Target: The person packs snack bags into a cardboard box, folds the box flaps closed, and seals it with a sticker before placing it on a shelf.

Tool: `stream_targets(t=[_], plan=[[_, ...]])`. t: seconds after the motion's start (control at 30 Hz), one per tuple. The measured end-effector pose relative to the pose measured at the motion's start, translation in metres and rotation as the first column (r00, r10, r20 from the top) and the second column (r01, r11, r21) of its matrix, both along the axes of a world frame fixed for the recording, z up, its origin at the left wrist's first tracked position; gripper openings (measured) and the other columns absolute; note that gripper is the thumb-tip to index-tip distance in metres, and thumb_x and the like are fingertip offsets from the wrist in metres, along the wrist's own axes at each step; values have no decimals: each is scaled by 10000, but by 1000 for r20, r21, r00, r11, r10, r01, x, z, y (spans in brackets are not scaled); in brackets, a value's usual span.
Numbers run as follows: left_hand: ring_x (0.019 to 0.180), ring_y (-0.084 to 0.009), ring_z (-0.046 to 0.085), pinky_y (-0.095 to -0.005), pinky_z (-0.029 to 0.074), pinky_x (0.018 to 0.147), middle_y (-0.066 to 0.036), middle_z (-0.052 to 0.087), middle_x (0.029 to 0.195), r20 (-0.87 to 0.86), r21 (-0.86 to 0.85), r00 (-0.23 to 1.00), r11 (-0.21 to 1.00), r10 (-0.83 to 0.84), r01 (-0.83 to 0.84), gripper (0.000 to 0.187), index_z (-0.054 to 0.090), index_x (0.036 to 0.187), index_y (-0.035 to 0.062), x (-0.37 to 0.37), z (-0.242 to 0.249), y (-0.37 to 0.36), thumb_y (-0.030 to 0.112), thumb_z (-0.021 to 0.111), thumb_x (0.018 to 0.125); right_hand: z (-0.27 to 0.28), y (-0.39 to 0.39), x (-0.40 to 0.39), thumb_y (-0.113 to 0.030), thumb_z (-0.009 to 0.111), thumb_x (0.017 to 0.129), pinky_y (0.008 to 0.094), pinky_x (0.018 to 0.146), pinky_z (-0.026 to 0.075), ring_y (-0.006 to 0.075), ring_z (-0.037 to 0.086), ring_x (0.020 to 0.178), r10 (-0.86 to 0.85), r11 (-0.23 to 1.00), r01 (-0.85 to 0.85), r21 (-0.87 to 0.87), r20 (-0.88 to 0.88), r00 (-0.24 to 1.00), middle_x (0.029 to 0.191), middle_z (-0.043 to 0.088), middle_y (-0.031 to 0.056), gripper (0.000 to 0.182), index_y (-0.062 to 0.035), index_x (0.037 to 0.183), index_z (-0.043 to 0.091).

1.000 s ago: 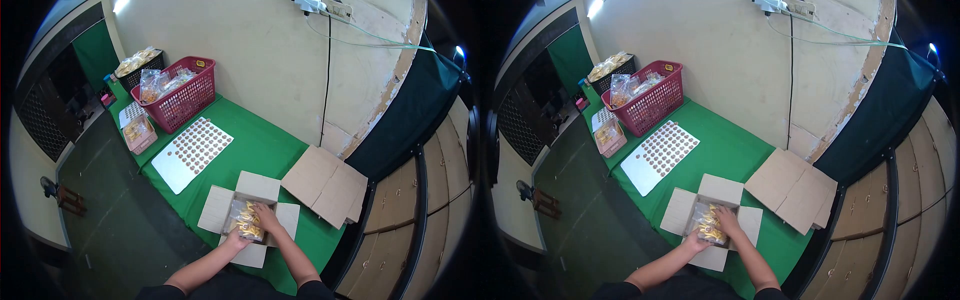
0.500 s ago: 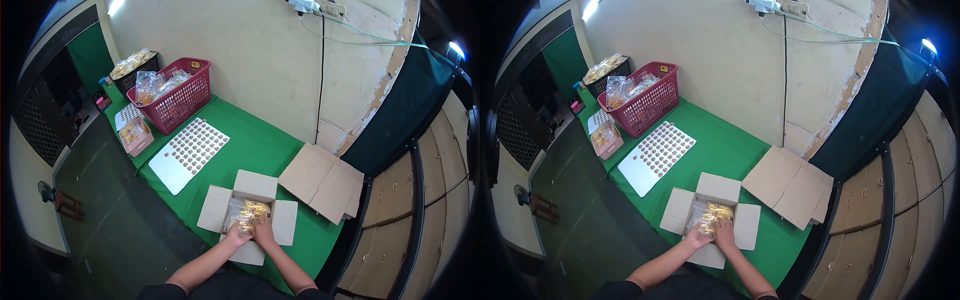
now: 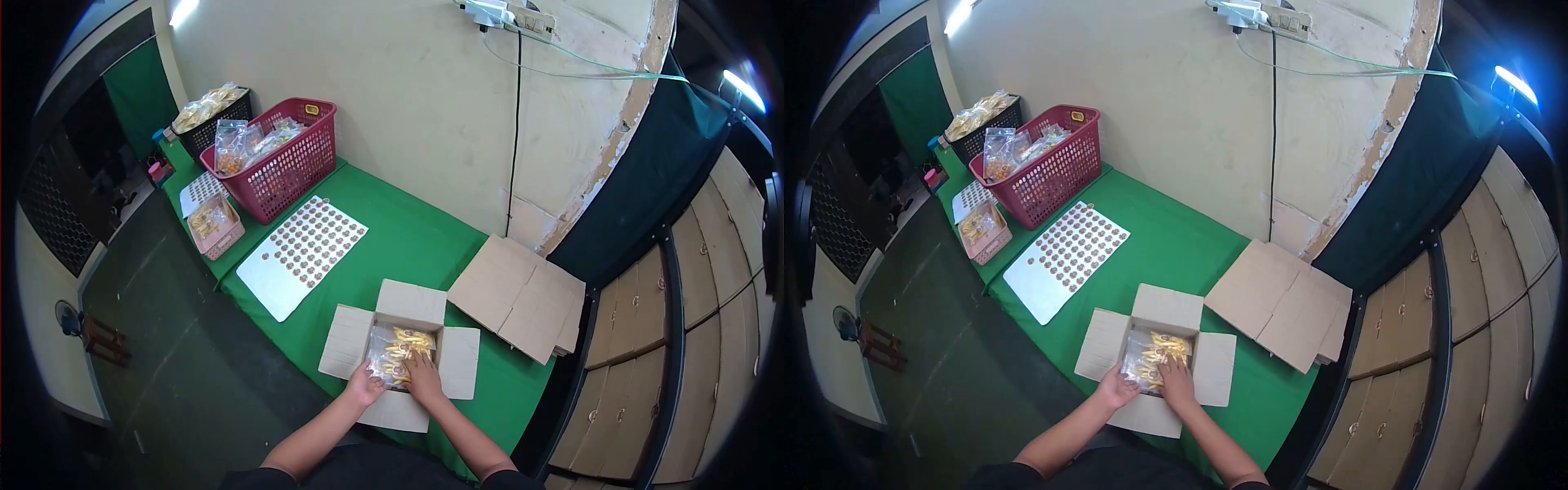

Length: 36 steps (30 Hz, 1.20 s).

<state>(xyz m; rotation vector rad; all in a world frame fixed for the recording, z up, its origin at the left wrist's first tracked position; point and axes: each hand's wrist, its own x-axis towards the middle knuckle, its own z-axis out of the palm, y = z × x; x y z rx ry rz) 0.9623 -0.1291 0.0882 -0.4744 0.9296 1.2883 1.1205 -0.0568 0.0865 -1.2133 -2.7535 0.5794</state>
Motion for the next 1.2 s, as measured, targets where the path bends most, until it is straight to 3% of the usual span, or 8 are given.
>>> stream_targets(t=[0.27,0.37,0.53,0.67,0.77,0.87,0.97,1.2], plan=[[1359,-371,143,-455,176,1099,-271,57,1464,-166,35,986,999,-34,41,789,80,1443,68,0,-12,-1,433,509,889,16,11,-3,-275,780,652,437,1013,345,347,338,1281,-23,997,19,-81,-45,999,1359,385,135,677,-135,1252,498],[1359,-356,152,-450,217,1081,-260,51,1472,-156,27,987,998,-48,52,794,76,1444,72,0,-14,-2,431,515,888,19,15,-10,-321,754,685,444,1030,323,358,314,1294,-98,994,109,28,-259,961,1390,355,139,691,-161,1294,470],[1380,-325,104,-457,165,1101,-237,76,1475,-140,3,988,998,-58,59,771,88,1448,95,7,-7,4,397,527,891,-5,12,-17,-376,703,736,466,1064,259,392,270,1315,-62,997,59,48,63,996,1448,280,156,725,-220,1372,390],[1376,-321,122,-455,186,1098,-225,103,1475,-159,8,985,997,-74,76,754,110,1444,94,11,-10,5,402,523,893,-6,9,-14,-366,697,743,483,1062,253,395,265,1316,-55,995,53,87,25,998,1446,282,158,735,-229,1387,370],[1304,-294,308,-421,319,1032,-205,264,1427,-202,46,977,995,-76,87,609,229,1402,92,11,-7,2,352,496,920,6,11,-9,-300,709,739,463,1038,302,387,325,1283,-103,986,116,116,-116,988,1404,347,164,672,-181,1339,433],[1051,-162,549,-302,419,881,-101,558,1149,-561,204,815,929,-147,308,444,409,1288,85,14,-5,0,275,549,911,12,9,-1,-119,712,729,387,942,418,321,512,1112,-209,974,217,-60,-600,772,1190,529,150,428,-58,1126,566],[987,-137,557,-258,445,829,-81,578,1075,-798,144,571,861,-190,487,400,472,1235,65,20,-14,3,230,588,890,-7,6,10,-61,675,760,340,862,465,253,558,1027,-490,871,256,-420,-697,524,1090,566,117,330,-50,1078,584],[1003,-142,546,-273,447,850,-73,568,1089,-875,171,469,833,-116,526,408,478,1228,49,20,-27,3,186,619,871,-1,-6,16,-26,610,824,273,777,488,158,575,923,-595,804,305,-511,-690,412,984,590,81,222,-19,1044,582]])
